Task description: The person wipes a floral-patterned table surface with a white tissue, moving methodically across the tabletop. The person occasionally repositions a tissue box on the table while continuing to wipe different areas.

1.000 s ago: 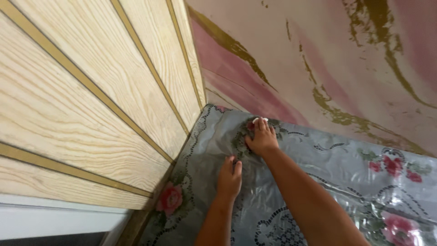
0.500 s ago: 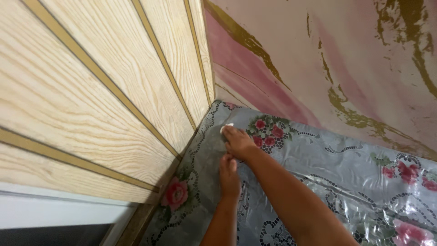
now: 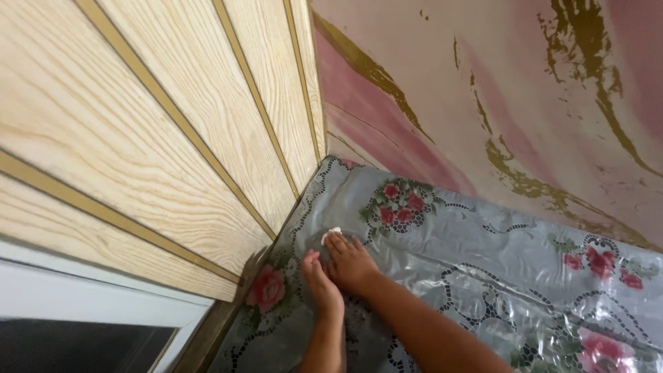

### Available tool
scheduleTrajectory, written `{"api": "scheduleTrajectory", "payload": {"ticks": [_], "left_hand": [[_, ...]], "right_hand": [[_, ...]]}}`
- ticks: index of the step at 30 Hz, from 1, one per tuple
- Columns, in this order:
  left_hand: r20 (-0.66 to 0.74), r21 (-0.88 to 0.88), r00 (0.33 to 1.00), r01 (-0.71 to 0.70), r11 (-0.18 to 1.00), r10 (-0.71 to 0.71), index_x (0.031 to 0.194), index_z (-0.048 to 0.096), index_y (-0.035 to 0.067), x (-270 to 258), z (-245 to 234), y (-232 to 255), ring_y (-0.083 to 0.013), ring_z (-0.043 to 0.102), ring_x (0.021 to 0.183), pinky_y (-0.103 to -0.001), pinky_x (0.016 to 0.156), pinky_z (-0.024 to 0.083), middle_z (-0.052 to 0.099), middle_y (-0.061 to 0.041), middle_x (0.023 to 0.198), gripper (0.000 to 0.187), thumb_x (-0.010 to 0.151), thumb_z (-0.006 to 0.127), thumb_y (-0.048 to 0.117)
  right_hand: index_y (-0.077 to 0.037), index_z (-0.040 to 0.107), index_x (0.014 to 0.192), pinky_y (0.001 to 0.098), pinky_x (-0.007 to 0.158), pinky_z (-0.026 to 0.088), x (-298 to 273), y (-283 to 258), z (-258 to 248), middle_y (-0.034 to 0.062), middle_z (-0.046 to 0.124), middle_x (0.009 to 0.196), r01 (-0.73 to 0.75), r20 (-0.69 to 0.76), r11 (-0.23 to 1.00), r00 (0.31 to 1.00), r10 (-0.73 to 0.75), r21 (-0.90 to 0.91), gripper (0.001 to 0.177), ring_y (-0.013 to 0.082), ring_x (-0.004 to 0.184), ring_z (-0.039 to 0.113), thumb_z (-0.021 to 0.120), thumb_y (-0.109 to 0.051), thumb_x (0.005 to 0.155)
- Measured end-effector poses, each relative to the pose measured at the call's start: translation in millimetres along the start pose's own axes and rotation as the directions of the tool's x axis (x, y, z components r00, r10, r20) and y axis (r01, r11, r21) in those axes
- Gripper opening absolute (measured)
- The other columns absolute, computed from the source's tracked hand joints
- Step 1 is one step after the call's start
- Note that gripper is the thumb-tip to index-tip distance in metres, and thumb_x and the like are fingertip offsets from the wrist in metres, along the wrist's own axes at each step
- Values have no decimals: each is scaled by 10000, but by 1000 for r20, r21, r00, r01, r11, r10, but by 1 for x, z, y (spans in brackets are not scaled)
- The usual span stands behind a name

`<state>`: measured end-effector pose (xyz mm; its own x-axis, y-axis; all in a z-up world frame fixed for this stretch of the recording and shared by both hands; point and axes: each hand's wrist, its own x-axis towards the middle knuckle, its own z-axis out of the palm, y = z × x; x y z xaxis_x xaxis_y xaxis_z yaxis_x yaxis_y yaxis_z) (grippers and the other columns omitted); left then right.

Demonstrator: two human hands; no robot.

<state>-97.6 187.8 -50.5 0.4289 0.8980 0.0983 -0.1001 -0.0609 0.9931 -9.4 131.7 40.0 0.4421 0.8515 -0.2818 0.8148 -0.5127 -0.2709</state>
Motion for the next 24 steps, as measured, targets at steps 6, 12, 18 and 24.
{"api": "scheduleTrajectory", "payload": {"ticks": [6, 12, 18, 24], "left_hand": [[18, -169, 998, 55, 984, -53, 1291, 531, 9, -21, -10, 10, -308, 499, 1300, -426, 1086, 397, 442, -170, 1527, 466, 1051, 343, 360], [125, 12, 990, 69, 998, -70, 1355, 553, 17, -15, -15, 12, -305, 497, 1334, -417, 1136, 358, 534, -190, 1446, 540, 1075, 318, 415], [297, 193, 954, -10, 981, -49, 1391, 535, 16, -14, -16, 6, -326, 504, 1353, -423, 1135, 360, 542, -177, 1451, 587, 1072, 330, 463], [307, 283, 952, -73, 956, -18, 1362, 560, 26, -2, -17, -10, -326, 552, 1298, -419, 1105, 394, 589, -166, 1390, 551, 1072, 371, 455]], "right_hand": [[-96, 64, 1630, 497, 1256, 37, 11, -28, -24, 93, 2, 1725, -52, 61, 999, 997, 52, -8, 726, 228, 1583, 8, 343, -397, 1031], [-71, 106, 1623, 497, 1277, 14, -21, -30, -34, 93, 54, 1722, -162, 61, 987, 985, 161, 2, 726, 221, 1589, 34, 369, -415, 1040], [-75, 169, 1617, 505, 1263, 40, -87, 8, -16, 91, 127, 1710, -285, -21, 958, 958, 285, 22, 747, 223, 1580, 92, 438, -397, 999], [-96, 233, 1585, 512, 1256, 51, -149, 57, 9, 89, 184, 1682, -381, -97, 923, 918, 385, 62, 699, 234, 1556, 146, 455, -371, 982]]}}
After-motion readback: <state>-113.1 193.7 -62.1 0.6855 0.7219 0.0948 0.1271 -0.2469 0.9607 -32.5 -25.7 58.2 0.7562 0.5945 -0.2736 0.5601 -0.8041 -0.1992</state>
